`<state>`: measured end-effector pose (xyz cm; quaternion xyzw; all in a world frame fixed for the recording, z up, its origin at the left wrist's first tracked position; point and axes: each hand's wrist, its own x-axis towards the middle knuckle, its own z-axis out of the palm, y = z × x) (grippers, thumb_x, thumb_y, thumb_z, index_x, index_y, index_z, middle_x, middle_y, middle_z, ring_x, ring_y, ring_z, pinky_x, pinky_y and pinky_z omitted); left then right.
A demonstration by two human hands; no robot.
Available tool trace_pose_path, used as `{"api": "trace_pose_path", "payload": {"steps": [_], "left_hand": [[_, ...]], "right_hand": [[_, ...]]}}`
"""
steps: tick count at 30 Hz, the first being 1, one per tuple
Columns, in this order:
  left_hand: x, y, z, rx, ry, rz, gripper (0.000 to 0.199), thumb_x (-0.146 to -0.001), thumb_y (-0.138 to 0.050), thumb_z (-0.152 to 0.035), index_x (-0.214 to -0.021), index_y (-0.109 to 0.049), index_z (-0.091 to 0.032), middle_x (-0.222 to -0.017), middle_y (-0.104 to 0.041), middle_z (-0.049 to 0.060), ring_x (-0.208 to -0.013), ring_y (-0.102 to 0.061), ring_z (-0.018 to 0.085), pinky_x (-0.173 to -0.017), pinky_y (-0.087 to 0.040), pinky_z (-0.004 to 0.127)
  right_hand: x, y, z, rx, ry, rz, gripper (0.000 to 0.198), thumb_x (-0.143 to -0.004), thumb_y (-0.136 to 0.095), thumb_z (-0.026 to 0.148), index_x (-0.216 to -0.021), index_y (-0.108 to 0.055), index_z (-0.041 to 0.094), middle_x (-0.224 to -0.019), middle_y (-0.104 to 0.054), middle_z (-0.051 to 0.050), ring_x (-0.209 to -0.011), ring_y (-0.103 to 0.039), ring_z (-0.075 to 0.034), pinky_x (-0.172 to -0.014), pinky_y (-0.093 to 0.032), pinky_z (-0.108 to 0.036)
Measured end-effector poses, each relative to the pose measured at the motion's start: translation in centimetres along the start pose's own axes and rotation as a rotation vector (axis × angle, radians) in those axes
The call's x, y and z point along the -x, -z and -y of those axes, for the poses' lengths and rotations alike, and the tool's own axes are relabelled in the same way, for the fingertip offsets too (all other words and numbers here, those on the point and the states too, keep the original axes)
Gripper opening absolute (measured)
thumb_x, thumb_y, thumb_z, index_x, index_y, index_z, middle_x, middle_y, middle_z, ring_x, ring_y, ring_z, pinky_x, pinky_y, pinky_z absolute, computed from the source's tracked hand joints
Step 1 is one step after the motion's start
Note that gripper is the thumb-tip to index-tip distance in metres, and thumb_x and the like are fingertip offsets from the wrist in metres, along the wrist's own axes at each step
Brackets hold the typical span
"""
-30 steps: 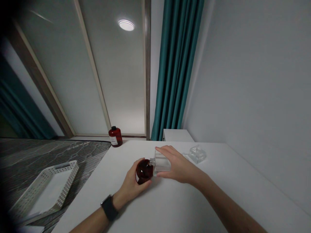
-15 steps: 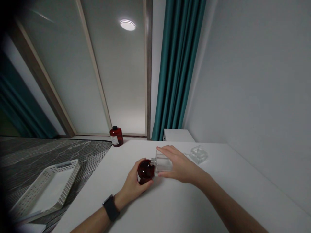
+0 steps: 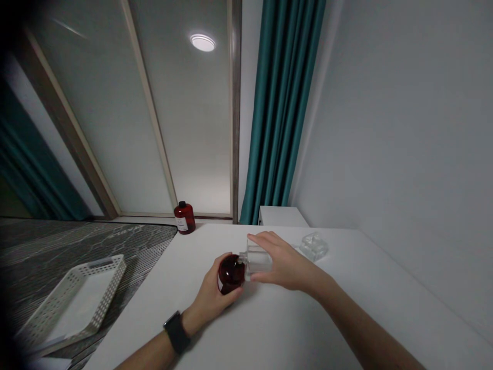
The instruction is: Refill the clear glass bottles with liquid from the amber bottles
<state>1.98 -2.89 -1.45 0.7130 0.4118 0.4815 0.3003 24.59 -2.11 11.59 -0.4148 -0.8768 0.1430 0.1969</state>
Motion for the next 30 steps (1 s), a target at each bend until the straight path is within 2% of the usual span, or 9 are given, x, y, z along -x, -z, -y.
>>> {"api": "trace_pose_path", "payload": {"steps": [10,20,30], "left_hand": [[0.19,0.04,0.53,-0.033,0.014,-0.003,0.074,-0.072,-0.077,-0.026,-0.137,-0.044,-0.019,-0.132,-0.058,0.014,-0.12,-0.054,0.034,-0.105,-0.042,0.053],[0.23,-0.08,0.66,-0.01,0.013,-0.006,0.075,-0.072,-0.078,-0.027,-0.137,-0.044,-0.019,-0.129,-0.058,0.014,-0.119,-0.056,0.033,-0.104,-0.044,0.051],[0.28,-0.11,0.68,0.016,0.019,-0.003,0.075,-0.071,-0.078,-0.024,-0.138,-0.044,-0.02,-0.131,-0.058,0.014,-0.12,-0.055,0.033,-0.105,-0.043,0.051]], "right_hand": [[-0.06,0.12,-0.03,-0.018,0.013,-0.009,0.08,-0.074,-0.081,0.034,-0.146,-0.047,0.028,-0.142,-0.056,-0.011,-0.132,-0.051,-0.03,-0.114,-0.041,-0.05],[-0.3,0.51,0.5,-0.006,-0.009,0.037,0.08,-0.074,-0.082,0.031,-0.146,-0.047,0.023,-0.141,-0.055,-0.013,-0.132,-0.05,-0.029,-0.114,-0.041,-0.049],[-0.24,0.56,0.59,-0.01,-0.01,0.036,0.081,-0.075,-0.082,0.031,-0.147,-0.045,0.027,-0.14,-0.054,-0.011,-0.132,-0.05,-0.029,-0.115,-0.04,-0.048]]}}
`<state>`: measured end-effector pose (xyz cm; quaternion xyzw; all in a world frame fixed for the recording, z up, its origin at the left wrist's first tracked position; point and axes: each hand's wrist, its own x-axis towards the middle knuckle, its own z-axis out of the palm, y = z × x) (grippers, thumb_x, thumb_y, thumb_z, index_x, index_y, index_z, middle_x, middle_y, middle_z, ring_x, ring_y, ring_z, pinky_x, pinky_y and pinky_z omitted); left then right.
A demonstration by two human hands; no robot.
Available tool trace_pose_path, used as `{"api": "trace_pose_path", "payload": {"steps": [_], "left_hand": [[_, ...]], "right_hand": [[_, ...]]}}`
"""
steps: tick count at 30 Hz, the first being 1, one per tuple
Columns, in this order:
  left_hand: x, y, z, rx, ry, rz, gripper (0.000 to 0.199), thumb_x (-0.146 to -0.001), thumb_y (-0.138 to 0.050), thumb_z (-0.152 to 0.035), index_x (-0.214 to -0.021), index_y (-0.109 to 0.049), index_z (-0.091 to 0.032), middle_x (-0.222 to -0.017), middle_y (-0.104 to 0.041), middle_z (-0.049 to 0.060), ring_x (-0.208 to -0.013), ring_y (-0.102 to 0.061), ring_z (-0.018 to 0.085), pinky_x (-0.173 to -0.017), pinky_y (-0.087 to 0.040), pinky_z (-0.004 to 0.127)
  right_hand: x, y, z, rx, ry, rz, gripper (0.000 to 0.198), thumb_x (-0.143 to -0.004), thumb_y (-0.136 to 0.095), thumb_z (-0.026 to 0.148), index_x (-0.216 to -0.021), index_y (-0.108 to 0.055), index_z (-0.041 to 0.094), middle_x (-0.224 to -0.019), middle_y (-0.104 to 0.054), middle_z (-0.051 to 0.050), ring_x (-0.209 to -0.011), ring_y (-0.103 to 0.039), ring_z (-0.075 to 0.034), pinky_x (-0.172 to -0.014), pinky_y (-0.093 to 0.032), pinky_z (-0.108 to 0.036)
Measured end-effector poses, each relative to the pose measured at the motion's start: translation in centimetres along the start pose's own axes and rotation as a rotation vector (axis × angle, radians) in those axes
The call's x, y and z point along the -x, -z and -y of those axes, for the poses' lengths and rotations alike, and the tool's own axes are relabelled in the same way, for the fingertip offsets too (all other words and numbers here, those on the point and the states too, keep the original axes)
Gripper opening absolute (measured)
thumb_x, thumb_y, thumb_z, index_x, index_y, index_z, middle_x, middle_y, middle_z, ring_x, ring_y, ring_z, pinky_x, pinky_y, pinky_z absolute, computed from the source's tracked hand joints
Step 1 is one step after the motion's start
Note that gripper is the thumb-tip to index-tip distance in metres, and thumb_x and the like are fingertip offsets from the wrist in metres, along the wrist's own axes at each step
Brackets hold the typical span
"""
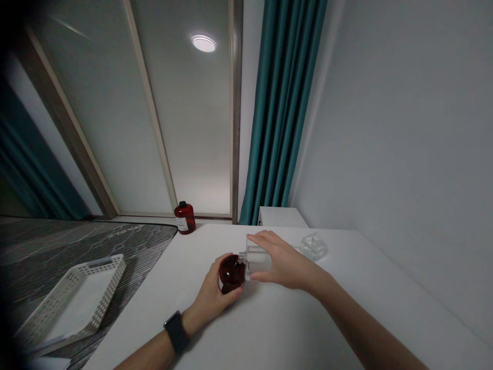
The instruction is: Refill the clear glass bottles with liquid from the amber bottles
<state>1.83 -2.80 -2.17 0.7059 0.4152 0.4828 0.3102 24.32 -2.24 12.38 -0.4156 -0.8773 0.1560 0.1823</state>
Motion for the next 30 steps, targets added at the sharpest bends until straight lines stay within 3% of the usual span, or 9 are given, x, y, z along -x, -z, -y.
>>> {"api": "trace_pose_path", "payload": {"steps": [30], "left_hand": [[0.2,-0.25,0.19,0.073,0.024,-0.004,0.077,-0.071,-0.08,-0.025,-0.139,-0.046,-0.019,-0.131,-0.059,0.014,-0.121,-0.056,0.033,-0.106,-0.043,0.05]], "right_hand": [[-0.06,0.35,0.41,-0.003,-0.003,0.021,0.08,-0.078,-0.078,0.031,-0.149,-0.042,0.027,-0.14,-0.05,-0.01,-0.133,-0.049,-0.027,-0.117,-0.038,-0.045]]}}
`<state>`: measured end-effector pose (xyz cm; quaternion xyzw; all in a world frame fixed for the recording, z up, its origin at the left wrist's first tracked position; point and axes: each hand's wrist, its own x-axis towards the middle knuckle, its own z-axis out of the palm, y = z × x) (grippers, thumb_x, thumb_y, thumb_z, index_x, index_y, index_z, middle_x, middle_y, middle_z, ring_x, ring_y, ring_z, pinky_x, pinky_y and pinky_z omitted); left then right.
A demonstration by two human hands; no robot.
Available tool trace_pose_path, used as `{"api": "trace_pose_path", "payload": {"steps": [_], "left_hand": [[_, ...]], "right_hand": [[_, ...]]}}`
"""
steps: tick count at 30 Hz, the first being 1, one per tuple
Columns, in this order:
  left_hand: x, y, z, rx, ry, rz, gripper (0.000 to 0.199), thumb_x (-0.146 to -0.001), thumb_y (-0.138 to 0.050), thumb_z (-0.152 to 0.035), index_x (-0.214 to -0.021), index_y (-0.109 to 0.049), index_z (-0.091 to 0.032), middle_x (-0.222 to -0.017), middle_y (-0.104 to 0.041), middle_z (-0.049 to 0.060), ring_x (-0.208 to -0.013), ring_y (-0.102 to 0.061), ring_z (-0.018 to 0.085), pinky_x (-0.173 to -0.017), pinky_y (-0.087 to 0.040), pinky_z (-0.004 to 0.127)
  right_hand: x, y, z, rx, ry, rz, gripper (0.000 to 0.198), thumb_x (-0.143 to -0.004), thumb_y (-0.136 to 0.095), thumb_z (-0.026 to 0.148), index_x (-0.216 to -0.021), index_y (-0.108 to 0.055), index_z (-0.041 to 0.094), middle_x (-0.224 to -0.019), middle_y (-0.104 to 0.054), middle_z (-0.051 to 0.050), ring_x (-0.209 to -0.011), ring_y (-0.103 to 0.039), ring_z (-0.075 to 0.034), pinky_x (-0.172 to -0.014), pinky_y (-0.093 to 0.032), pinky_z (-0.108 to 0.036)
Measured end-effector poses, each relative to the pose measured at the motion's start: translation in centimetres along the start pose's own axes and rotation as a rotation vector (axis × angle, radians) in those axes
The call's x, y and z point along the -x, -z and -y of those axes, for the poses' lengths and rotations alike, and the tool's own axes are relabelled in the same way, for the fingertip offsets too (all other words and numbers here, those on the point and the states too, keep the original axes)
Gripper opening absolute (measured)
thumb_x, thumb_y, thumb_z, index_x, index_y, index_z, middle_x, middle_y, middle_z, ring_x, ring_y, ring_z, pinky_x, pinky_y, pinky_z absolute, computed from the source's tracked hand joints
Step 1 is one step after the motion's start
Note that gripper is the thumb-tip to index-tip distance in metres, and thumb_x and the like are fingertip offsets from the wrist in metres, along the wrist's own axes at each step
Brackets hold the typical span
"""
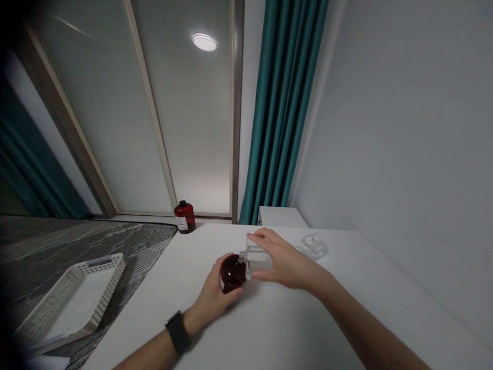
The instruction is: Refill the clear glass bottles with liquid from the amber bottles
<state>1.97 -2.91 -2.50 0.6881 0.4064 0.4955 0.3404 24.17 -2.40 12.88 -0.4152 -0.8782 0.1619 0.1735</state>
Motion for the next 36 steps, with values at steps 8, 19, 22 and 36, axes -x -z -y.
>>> {"api": "trace_pose_path", "payload": {"steps": [8,19,22,36], "left_hand": [[-0.01,-0.02,-0.06,0.003,0.017,0.005,0.079,-0.07,-0.08,-0.022,-0.14,-0.045,-0.019,-0.131,-0.058,0.014,-0.122,-0.055,0.033,-0.107,-0.042,0.051],[-0.12,0.04,-0.34,-0.001,0.018,0.006,0.078,-0.07,-0.08,-0.023,-0.139,-0.045,-0.019,-0.128,-0.059,0.014,-0.12,-0.056,0.033,-0.106,-0.043,0.051],[-0.15,0.05,-0.41,-0.004,0.021,0.014,0.078,-0.069,-0.08,-0.023,-0.138,-0.044,-0.018,-0.129,-0.058,0.014,-0.12,-0.056,0.033,-0.106,-0.042,0.051],[-0.22,0.14,-0.46,-0.006,0.002,0.017,0.076,-0.069,-0.079,-0.02,-0.137,-0.046,-0.019,-0.132,-0.058,0.013,-0.122,-0.055,0.033,-0.108,-0.042,0.051]], "right_hand": [[-0.01,0.05,0.13,-0.009,0.008,-0.009,0.078,-0.077,-0.078,0.03,-0.147,-0.044,0.028,-0.139,-0.05,-0.009,-0.132,-0.05,-0.027,-0.116,-0.039,-0.046],[-0.03,-0.02,-0.03,-0.025,0.068,-0.057,0.062,-0.076,-0.078,0.03,-0.132,-0.052,0.026,-0.132,-0.056,-0.01,-0.127,-0.053,-0.028,-0.111,-0.043,-0.048],[-0.07,0.0,-0.03,-0.026,0.079,-0.059,0.061,-0.076,-0.079,0.03,-0.131,-0.053,0.025,-0.132,-0.056,-0.01,-0.126,-0.053,-0.028,-0.111,-0.043,-0.048],[-0.15,0.21,0.11,-0.023,0.101,-0.05,0.061,-0.076,-0.08,0.032,-0.131,-0.054,0.024,-0.132,-0.057,-0.01,-0.127,-0.052,-0.028,-0.111,-0.042,-0.049]]}}
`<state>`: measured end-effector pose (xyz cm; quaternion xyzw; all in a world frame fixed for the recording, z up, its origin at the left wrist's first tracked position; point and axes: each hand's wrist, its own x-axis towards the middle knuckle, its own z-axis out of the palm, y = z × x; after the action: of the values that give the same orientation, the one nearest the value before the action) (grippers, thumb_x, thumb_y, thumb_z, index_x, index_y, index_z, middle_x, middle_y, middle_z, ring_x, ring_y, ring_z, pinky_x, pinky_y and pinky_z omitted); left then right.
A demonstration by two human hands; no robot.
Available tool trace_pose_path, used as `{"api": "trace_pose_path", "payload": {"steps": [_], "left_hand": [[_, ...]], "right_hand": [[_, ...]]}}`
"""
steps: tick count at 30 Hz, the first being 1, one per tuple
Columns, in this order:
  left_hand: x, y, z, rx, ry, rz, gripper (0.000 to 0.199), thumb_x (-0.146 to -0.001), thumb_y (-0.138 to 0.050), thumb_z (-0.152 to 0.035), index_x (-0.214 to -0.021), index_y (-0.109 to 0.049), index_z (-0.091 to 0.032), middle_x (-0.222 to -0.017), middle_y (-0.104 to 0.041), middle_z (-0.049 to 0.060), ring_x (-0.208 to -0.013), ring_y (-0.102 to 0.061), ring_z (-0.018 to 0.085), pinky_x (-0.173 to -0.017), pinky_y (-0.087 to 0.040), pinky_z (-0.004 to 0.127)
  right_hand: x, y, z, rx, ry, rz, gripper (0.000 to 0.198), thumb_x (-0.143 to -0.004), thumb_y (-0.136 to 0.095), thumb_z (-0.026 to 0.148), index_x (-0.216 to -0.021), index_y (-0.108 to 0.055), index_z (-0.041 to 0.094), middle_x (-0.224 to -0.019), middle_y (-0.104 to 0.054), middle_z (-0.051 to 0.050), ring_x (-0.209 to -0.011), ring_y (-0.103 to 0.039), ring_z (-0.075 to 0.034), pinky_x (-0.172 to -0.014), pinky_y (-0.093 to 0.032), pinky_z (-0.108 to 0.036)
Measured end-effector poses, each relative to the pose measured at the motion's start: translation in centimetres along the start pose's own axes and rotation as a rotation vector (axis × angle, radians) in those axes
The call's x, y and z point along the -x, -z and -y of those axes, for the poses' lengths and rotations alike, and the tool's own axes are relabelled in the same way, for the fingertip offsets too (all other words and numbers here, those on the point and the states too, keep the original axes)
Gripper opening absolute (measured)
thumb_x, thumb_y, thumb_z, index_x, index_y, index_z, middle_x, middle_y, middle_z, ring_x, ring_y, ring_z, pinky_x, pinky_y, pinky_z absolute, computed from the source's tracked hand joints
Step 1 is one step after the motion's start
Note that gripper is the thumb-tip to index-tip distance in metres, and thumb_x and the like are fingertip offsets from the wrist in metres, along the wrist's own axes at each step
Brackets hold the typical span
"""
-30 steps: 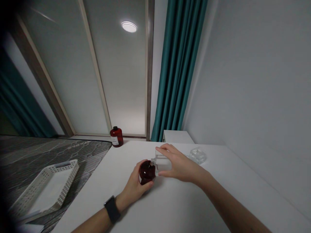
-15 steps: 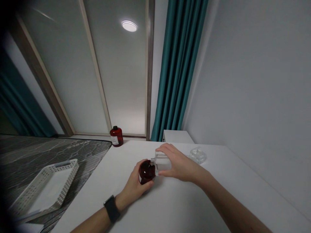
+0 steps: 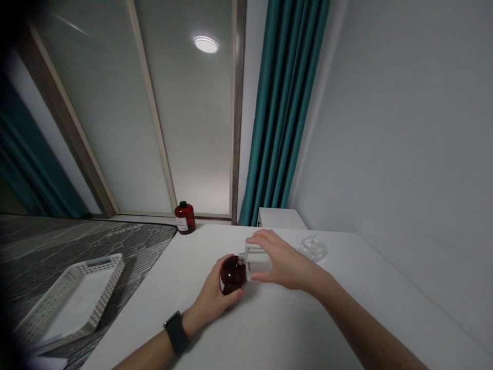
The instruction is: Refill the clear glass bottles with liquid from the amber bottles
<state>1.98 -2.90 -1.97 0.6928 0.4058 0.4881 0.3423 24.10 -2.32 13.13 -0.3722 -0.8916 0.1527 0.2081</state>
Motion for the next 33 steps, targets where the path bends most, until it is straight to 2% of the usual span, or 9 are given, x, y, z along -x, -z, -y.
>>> {"api": "trace_pose_path", "payload": {"steps": [13,22,33], "left_hand": [[0.03,0.06,-0.31,0.005,-0.006,-0.016,0.074,-0.069,-0.079,-0.02,-0.136,-0.048,-0.019,-0.128,-0.06,0.013,-0.119,-0.058,0.032,-0.105,-0.044,0.05],[-0.13,0.19,-0.4,0.002,-0.002,0.017,0.075,-0.07,-0.077,-0.02,-0.137,-0.044,-0.018,-0.13,-0.058,0.014,-0.119,-0.056,0.033,-0.106,-0.042,0.051],[-0.04,0.1,0.33,-0.005,-0.006,0.033,0.076,-0.071,-0.078,-0.021,-0.138,-0.042,-0.02,-0.133,-0.055,0.013,-0.122,-0.053,0.033,-0.107,-0.04,0.051]], "right_hand": [[-0.06,0.24,0.35,0.014,-0.013,0.023,0.062,-0.076,-0.081,0.03,-0.132,-0.054,0.024,-0.134,-0.056,-0.01,-0.129,-0.051,-0.028,-0.113,-0.041,-0.048],[0.03,0.09,-0.01,0.019,0.014,0.008,0.063,-0.076,-0.081,0.03,-0.133,-0.053,0.024,-0.134,-0.056,-0.01,-0.129,-0.051,-0.027,-0.113,-0.041,-0.047],[-0.03,0.12,-0.08,0.02,0.013,0.012,0.065,-0.075,-0.082,0.029,-0.133,-0.054,0.023,-0.135,-0.056,-0.01,-0.129,-0.051,-0.027,-0.114,-0.041,-0.046]]}}
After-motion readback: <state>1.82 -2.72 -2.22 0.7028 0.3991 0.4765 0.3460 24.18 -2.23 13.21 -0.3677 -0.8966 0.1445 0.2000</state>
